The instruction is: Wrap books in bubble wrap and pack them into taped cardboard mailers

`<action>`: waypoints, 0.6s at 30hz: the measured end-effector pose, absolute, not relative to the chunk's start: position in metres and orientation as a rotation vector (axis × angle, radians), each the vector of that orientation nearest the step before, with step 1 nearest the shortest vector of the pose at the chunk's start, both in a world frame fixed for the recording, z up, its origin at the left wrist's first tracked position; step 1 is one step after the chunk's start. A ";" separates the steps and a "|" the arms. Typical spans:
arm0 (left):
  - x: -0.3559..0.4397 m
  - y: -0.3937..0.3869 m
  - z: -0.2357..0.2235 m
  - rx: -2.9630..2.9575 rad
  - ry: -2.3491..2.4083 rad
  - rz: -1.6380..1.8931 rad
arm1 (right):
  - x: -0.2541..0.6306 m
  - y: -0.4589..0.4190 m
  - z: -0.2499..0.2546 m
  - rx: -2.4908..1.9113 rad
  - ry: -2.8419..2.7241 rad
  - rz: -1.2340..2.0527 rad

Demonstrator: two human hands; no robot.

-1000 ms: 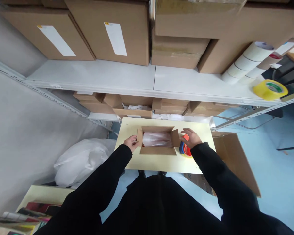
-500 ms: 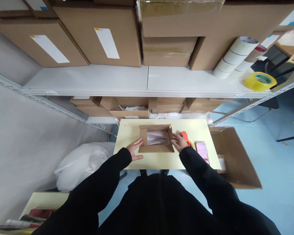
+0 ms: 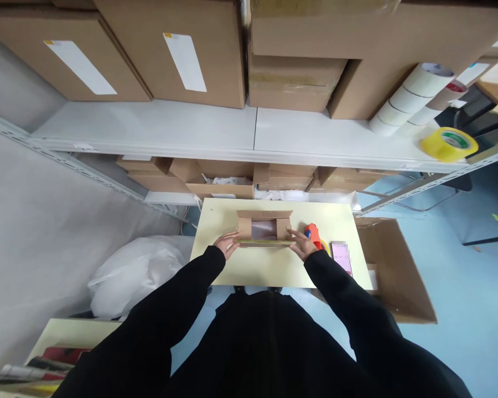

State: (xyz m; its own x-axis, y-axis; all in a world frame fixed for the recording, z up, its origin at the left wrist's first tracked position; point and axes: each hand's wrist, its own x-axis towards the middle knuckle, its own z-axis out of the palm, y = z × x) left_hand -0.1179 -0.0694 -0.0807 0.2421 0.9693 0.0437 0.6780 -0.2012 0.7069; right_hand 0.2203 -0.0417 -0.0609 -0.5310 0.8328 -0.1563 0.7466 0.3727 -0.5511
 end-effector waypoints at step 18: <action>-0.102 -0.055 -0.099 1.125 1.782 0.928 | 0.215 0.016 -0.053 -1.633 -2.152 0.841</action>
State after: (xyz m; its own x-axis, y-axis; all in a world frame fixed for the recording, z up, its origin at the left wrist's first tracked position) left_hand -0.1015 -0.0551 -0.0993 -0.2700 0.9306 -0.2470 0.3308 0.3306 0.8839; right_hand 0.2153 0.0156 -0.0531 -0.3011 0.9482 -0.1011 0.7657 0.1772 -0.6184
